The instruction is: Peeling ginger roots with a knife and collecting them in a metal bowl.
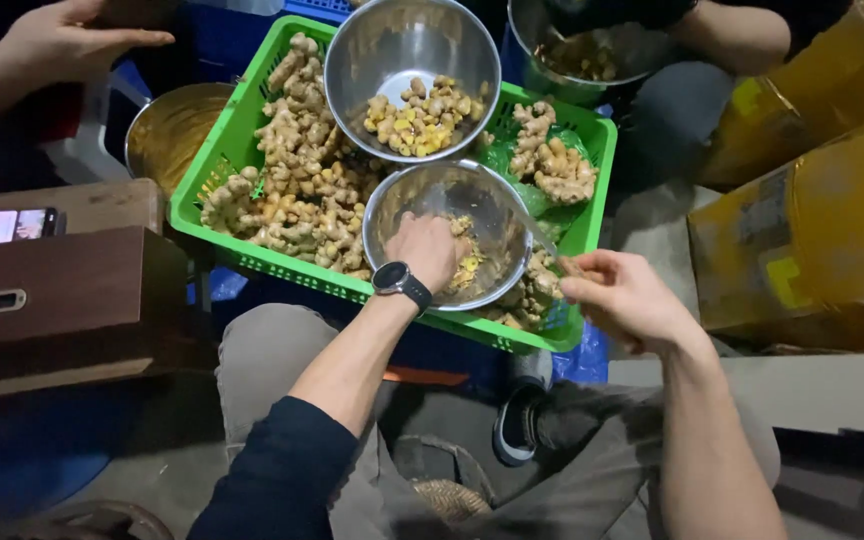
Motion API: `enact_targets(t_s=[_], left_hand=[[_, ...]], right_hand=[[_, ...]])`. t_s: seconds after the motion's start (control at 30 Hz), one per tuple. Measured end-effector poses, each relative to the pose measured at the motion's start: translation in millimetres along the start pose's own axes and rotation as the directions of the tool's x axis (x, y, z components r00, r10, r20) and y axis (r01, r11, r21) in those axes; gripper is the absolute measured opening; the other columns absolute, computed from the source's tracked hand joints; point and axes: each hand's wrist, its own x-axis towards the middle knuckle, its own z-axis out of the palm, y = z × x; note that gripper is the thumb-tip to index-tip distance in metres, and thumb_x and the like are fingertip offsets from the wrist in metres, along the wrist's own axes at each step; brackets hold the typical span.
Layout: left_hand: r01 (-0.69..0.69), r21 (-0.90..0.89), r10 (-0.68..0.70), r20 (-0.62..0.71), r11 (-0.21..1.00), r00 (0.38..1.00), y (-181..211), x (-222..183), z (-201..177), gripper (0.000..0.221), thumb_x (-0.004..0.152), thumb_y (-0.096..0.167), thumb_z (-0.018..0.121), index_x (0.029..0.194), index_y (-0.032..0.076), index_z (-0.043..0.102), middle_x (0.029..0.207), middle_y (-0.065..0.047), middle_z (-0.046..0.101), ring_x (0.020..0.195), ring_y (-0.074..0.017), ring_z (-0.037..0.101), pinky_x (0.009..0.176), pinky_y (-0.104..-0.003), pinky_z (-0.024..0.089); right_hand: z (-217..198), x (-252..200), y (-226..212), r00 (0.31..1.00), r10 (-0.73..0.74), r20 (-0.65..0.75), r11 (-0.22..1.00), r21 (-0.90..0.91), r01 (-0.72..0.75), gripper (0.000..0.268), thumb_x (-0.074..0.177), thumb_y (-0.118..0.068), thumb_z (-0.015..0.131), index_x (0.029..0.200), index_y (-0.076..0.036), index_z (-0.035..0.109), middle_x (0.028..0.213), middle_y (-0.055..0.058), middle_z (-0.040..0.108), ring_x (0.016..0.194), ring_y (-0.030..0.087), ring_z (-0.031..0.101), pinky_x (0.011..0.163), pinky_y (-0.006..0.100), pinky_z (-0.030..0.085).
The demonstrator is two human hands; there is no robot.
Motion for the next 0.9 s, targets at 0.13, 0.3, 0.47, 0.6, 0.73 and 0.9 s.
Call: enact_targets(t_s=[0.13,0.3,0.47,0.6,0.73,0.9], left_hand=[[-0.121,-0.091,0.108,-0.136,0.988,0.985,-6.0,-1.8,-3.2,0.019,0.092,0.022,0.063,0.105,0.009,0.062,0.120,-0.012,0.058,0.123,-0.0387,0.054,0.089,-0.053,0.057],[-0.207,-0.249,0.056,-0.503,0.946,0.863,1.7,-28.1,-26.1,0.052,0.082,0.042,0.082,0.105,0.015,0.045,0.108,-0.007,0.045,0.109,-0.0393,0.055,0.084,-0.051,0.053],[-0.183,-0.590,-0.063,-0.372,0.786,0.926,15.8,-40.9,-40.7,0.098,0.069,0.077,0.074,0.122,0.002,0.039,0.123,-0.018,0.041,0.129,-0.0505,0.040,0.107,-0.063,0.039],[-0.117,-0.639,-0.193,-0.394,0.760,0.899,4.5,-23.4,-32.2,0.096,0.068,0.084,0.068,0.119,0.008,0.039,0.122,-0.016,0.039,0.126,-0.0484,0.043,0.106,-0.061,0.039],[-0.134,-0.703,-0.285,-0.445,0.698,0.849,-7.7,-8.1,-25.2,0.090,0.069,0.085,0.068,0.111,0.012,0.037,0.115,-0.010,0.040,0.122,-0.0504,0.046,0.101,-0.059,0.044],[-0.120,-0.531,-0.299,-0.634,0.839,0.714,-19.8,23.7,-7.5,0.065,0.082,0.078,0.055,0.083,0.014,0.043,0.101,-0.008,0.043,0.082,-0.0228,0.045,0.065,-0.036,0.040]], right_hand=[[12.4,14.7,16.5,0.988,-0.017,0.153,0.950,0.311,-0.032,0.032,0.097,-0.019,0.063,0.102,0.012,0.067,0.076,0.025,0.064,0.047,0.025,0.058,0.040,0.034,0.043],[30.4,14.0,7.4,0.977,-0.022,0.214,0.901,0.428,-0.073,0.034,0.101,-0.019,0.056,0.098,0.013,0.065,0.076,0.026,0.061,0.046,0.024,0.056,0.039,0.034,0.045],[46.6,6.7,-12.2,0.941,-0.113,0.318,0.848,0.525,-0.076,0.040,0.103,-0.025,0.051,0.101,0.013,0.062,0.060,0.024,0.055,0.034,0.023,0.052,0.033,0.031,0.045],[41.9,-2.0,-14.2,0.924,-0.133,0.358,0.837,0.540,-0.089,0.037,0.105,-0.024,0.048,0.102,0.010,0.060,0.056,0.019,0.050,0.030,0.021,0.047,0.031,0.029,0.042],[22.9,-18.3,-16.5,0.900,-0.156,0.406,0.896,0.442,-0.044,0.047,0.101,-0.029,0.051,0.085,0.014,0.061,0.041,0.019,0.046,0.024,0.022,0.045,0.026,0.031,0.038],[-16.8,-24.6,5.3,0.891,-0.014,0.453,0.893,0.407,-0.193,0.045,0.101,-0.027,0.057,0.112,0.015,0.065,0.072,0.018,0.065,0.038,0.017,0.054,0.035,0.024,0.045]])
